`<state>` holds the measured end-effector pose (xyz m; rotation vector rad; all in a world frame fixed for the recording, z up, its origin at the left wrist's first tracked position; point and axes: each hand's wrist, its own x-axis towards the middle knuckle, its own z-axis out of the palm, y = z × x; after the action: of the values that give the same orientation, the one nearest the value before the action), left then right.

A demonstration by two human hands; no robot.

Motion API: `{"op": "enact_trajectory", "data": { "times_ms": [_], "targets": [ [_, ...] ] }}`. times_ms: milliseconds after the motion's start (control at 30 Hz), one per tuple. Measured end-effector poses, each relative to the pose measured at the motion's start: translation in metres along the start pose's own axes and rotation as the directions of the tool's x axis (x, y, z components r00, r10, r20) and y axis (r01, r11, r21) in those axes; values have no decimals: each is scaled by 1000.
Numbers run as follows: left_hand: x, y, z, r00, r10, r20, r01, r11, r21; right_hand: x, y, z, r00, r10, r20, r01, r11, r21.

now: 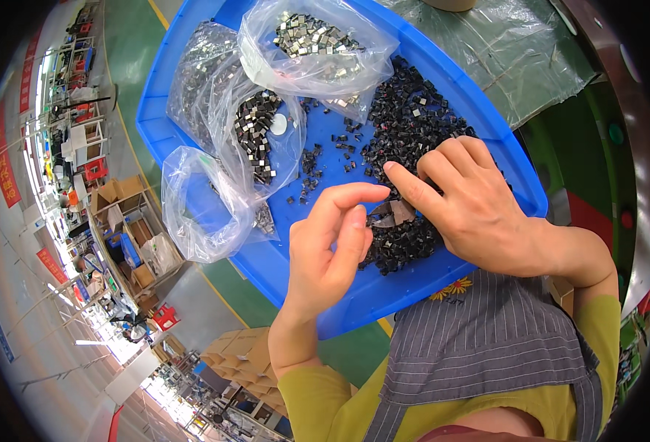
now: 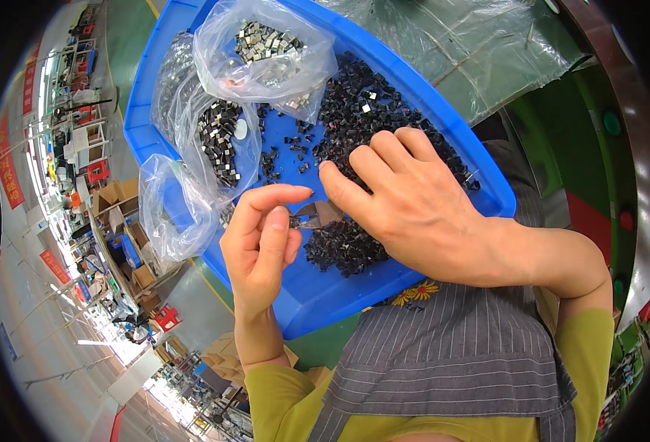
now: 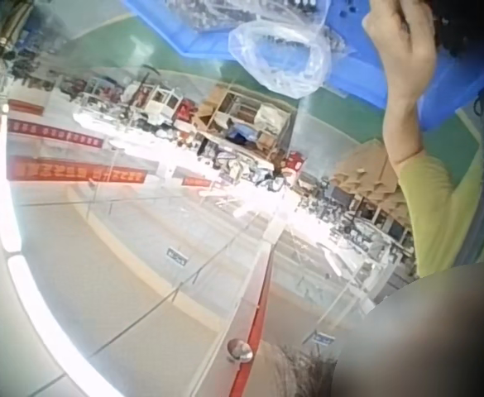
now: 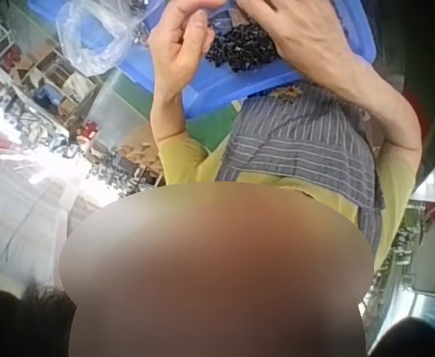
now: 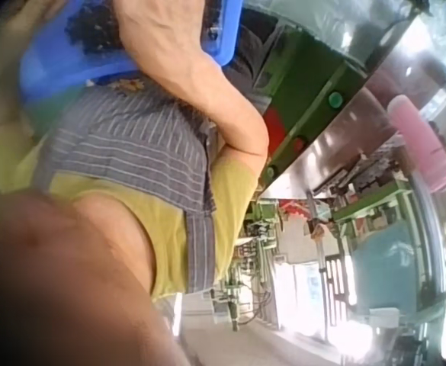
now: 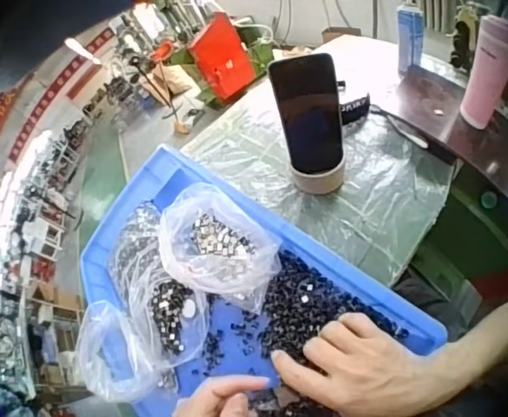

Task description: Trimming or adjusting small black and silver components using pliers over a blue tray.

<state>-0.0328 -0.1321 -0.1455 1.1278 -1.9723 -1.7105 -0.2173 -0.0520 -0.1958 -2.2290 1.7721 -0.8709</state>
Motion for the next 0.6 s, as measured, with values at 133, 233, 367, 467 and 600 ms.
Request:
{"op": "enact_trajectory", "data": {
  "times_ms": [133, 233, 367, 467, 600],
  "targets": [
    [2, 0, 2, 999, 43, 0, -43, 994, 104, 0, 1, 0, 1000, -19, 0, 19, 996, -88],
    [2, 3, 4, 1000, 23, -12, -21, 989, 149, 0, 0, -1, 1000, -13, 15, 14, 993, -116],
    [2, 1, 6, 1000, 25, -12, -23, 985, 173, -2, -1, 1, 999, -18, 44, 24, 990, -138],
    [3, -1, 3, 1000, 10, 8, -11, 985, 172, -2, -1, 1, 999, -6, 52, 13, 989, -149],
    [5, -2, 4, 999, -1, 35, -5, 986, 169, -2, -2, 0, 997, -5, 73, 17, 986, -168]
  ]
}}
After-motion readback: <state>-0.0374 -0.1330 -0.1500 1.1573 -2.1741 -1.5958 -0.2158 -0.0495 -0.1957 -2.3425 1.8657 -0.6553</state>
